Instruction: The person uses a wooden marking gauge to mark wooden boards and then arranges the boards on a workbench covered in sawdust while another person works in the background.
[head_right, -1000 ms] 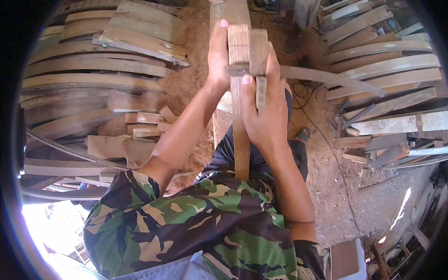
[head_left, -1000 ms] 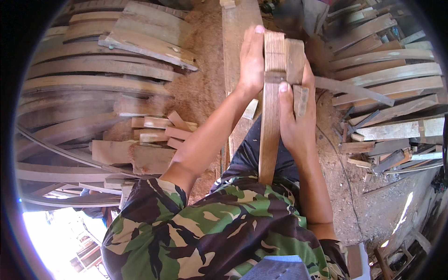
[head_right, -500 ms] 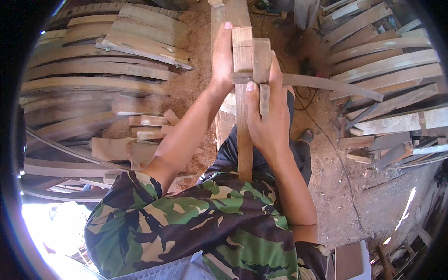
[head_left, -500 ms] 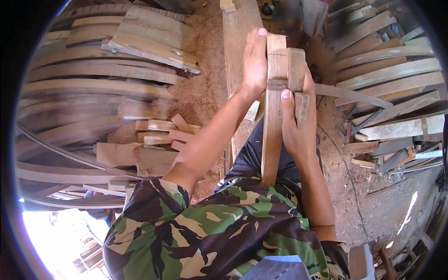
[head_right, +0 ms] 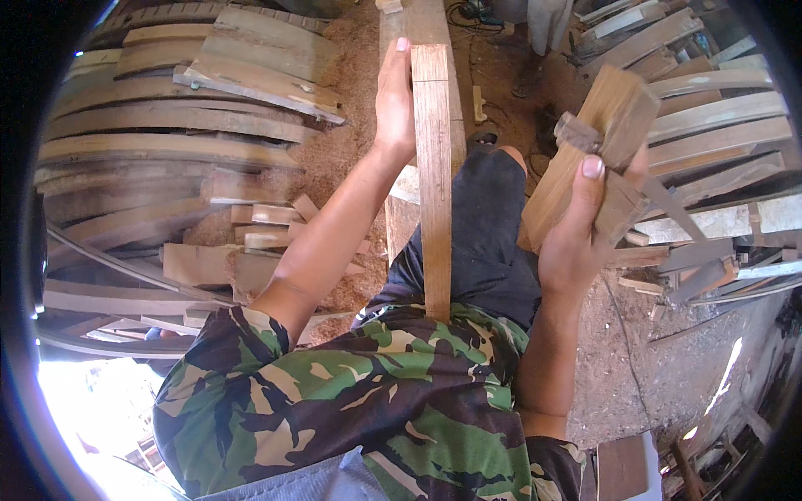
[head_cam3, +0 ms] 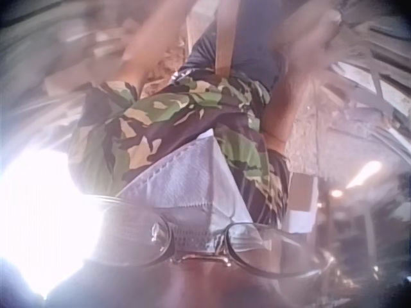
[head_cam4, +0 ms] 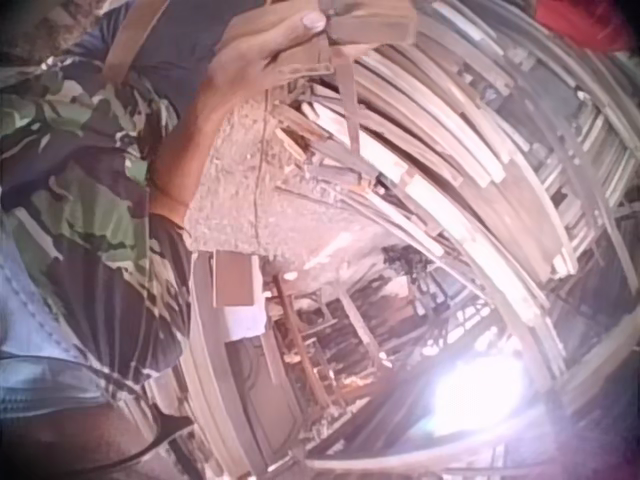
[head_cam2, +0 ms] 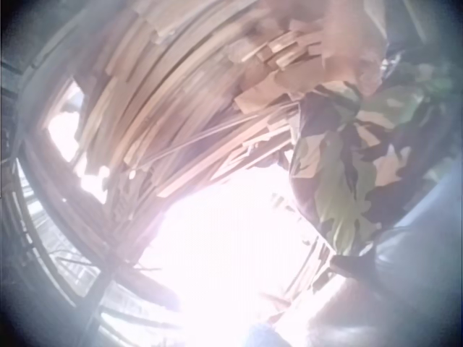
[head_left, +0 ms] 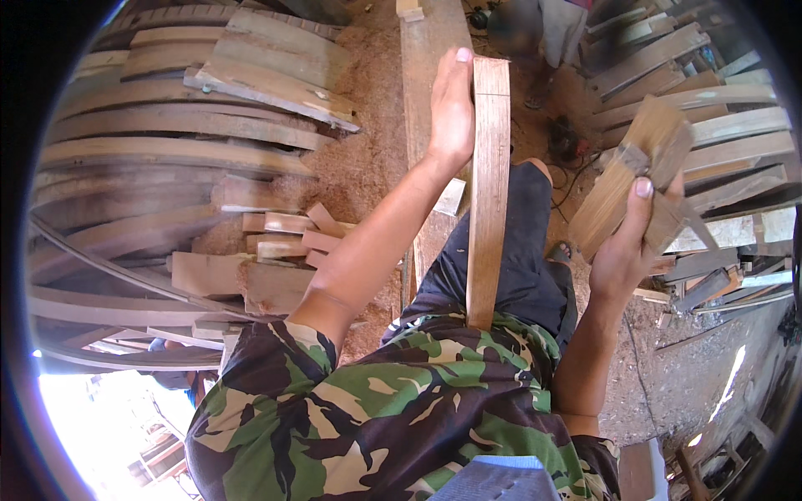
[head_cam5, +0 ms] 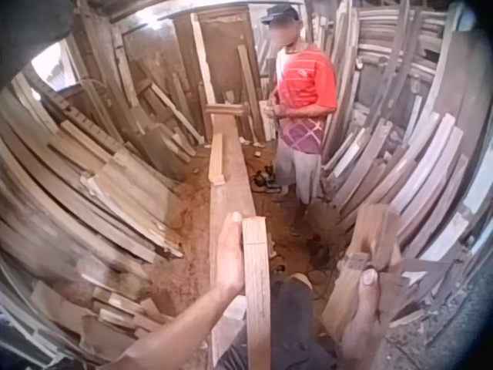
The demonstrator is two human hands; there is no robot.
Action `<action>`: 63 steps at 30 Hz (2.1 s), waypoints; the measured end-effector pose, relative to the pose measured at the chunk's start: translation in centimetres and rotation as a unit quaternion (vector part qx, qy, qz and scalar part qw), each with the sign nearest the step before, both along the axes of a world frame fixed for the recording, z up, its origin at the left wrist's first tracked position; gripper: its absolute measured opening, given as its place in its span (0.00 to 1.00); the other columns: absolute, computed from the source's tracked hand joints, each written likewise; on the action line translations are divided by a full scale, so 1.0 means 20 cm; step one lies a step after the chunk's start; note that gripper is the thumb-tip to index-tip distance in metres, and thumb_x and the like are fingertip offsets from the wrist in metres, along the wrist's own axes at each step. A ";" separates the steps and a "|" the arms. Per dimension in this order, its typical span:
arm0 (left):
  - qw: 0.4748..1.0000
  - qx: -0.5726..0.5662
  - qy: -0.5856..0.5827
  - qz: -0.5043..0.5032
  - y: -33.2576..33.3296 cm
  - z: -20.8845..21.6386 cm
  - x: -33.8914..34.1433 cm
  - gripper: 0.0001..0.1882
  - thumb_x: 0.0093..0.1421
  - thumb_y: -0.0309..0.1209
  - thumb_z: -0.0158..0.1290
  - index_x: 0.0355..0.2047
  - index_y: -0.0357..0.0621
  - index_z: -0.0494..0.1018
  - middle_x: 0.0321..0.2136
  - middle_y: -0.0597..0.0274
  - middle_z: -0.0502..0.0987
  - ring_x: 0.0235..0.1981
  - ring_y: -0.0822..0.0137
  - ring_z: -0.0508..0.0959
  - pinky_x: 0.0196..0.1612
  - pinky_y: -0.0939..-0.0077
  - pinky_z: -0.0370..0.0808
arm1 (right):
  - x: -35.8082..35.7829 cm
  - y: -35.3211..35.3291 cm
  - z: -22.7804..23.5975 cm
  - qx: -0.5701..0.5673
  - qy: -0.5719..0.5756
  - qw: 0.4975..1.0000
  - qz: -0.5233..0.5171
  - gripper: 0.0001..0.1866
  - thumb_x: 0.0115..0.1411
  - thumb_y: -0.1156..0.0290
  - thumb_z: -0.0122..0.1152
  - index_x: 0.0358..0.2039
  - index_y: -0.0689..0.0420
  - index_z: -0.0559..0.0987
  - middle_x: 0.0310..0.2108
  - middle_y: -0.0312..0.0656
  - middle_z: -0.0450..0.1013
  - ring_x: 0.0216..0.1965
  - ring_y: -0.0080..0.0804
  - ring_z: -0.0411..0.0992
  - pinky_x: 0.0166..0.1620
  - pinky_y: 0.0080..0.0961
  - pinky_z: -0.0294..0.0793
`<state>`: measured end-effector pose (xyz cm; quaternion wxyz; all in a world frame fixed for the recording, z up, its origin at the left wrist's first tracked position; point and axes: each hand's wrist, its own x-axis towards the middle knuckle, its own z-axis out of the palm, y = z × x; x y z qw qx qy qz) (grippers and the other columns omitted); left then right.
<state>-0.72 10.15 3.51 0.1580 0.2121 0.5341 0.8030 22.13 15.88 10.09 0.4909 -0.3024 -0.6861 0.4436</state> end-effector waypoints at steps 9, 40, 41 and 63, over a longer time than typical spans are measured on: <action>0.988 -0.040 0.148 0.034 -0.08 0.16 0.06 0.21 0.82 0.42 0.40 0.37 0.39 0.71 0.40 0.61 0.66 0.43 0.68 0.68 0.53 0.71 0.67 | 0.17 -0.10 -0.29 -0.145 -0.094 0.984 0.042 0.31 0.80 0.59 0.51 0.77 0.60 0.62 0.70 0.49 0.65 0.67 0.36 0.65 0.69 0.33 0.64; 0.991 -0.030 0.123 0.039 -0.07 0.21 0.15 0.25 0.82 0.44 0.42 0.37 0.38 0.79 0.38 0.57 0.68 0.42 0.64 0.72 0.52 0.67 0.71 | -0.07 -0.28 -0.09 0.018 -0.097 0.972 0.211 0.36 0.74 0.71 0.53 0.79 0.62 0.55 0.72 0.63 0.64 0.71 0.56 0.66 0.72 0.42 0.64; 0.995 -0.019 0.094 0.042 -0.08 0.17 0.12 0.25 0.82 0.44 0.42 0.38 0.38 0.79 0.39 0.57 0.69 0.43 0.62 0.72 0.52 0.67 0.71 | -0.05 -0.31 -0.14 0.010 -0.108 0.969 0.220 0.37 0.74 0.71 0.53 0.79 0.61 0.55 0.72 0.63 0.63 0.71 0.58 0.66 0.72 0.43 0.64; 0.997 -0.041 0.051 0.028 -0.01 0.04 0.04 0.22 0.82 0.43 0.41 0.39 0.38 0.75 0.40 0.59 0.69 0.45 0.65 0.71 0.55 0.69 0.69 | -0.12 -0.26 -0.23 0.020 -0.127 0.969 0.209 0.36 0.77 0.69 0.52 0.80 0.61 0.53 0.73 0.65 0.61 0.73 0.56 0.63 0.73 0.45 0.61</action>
